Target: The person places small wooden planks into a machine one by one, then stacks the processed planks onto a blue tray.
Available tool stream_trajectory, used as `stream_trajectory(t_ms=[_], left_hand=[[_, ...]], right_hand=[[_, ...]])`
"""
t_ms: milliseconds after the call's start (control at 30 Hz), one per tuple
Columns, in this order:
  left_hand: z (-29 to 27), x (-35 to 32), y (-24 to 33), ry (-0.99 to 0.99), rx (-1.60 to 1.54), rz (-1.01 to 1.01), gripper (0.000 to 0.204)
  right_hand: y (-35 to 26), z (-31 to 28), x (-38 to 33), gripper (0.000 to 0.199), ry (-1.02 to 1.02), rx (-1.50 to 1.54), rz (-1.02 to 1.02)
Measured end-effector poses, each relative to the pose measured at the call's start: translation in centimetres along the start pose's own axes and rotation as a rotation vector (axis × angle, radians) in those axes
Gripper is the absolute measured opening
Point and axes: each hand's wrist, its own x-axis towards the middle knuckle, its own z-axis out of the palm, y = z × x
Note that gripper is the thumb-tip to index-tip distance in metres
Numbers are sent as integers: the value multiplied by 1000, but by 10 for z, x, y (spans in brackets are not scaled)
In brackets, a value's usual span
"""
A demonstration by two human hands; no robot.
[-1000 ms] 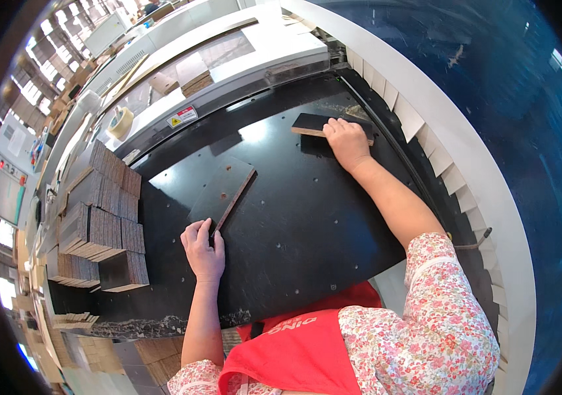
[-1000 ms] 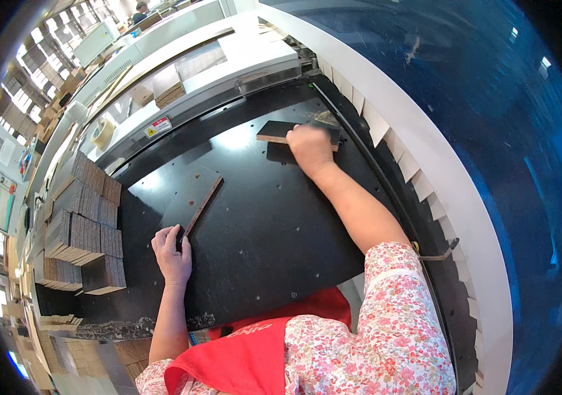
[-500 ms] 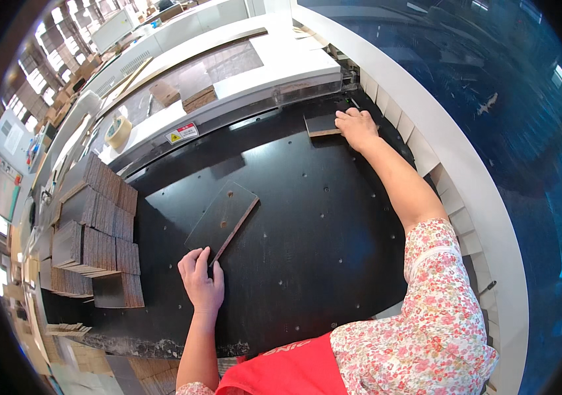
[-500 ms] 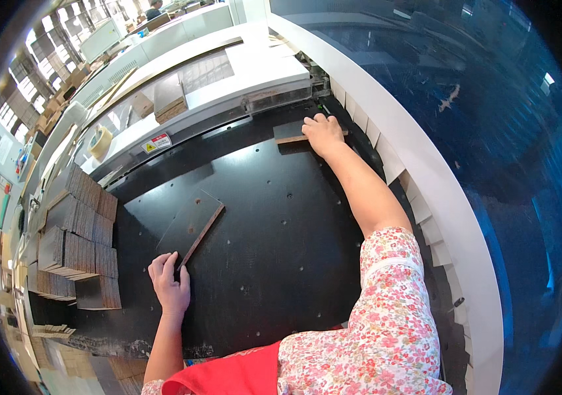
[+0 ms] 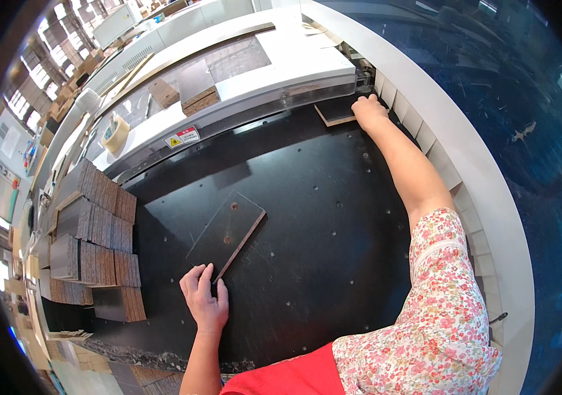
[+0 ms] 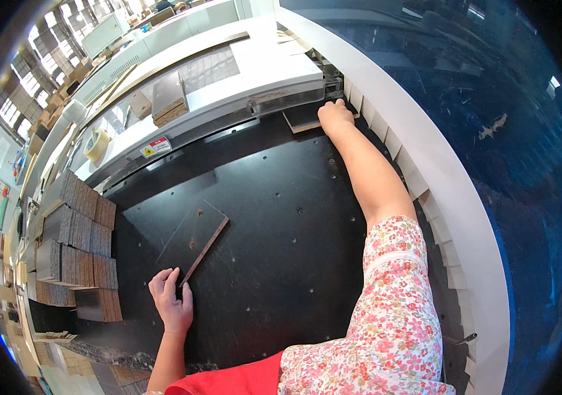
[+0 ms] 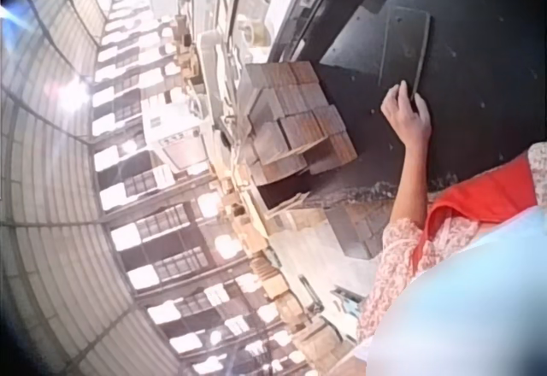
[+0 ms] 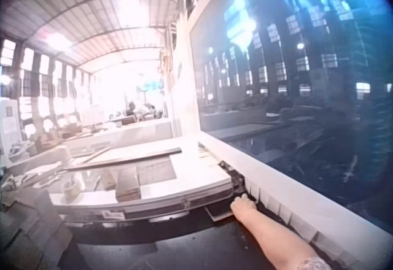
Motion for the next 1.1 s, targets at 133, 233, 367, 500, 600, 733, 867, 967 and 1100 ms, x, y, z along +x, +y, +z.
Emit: stream_trajectory(t_ms=[133,233,367,500,600,733,867,967,1100], left_hand=[[-1,0,-1,7,-7,-3,37],[0,1,1,9,-17,3,37],[-1,2,1,5,-16,0,37],[-1,2,-2,-1,-26,-10,38],[-1,3,1,-1,-31,-18,38],[-1,2,1,0,-23,-7,37],[0,1,-1,-1,-13,-15,37],[0,0,-2,-7,-17,-23,37],[-1,-1,-3,-12,-27,-34,37]], right_hand=[[-1,-9,7,30,-25,244,160],[0,11,5,27,133,173,117],[-30,18,-18,54,146,226,264],[-58,15,-18,92,11,338,316],[-63,17,-5,102,43,355,413],[-65,31,8,105,123,351,471],[-67,35,12,99,112,388,415],[-67,36,13,99,130,381,431],[-68,38,14,99,169,394,435]])
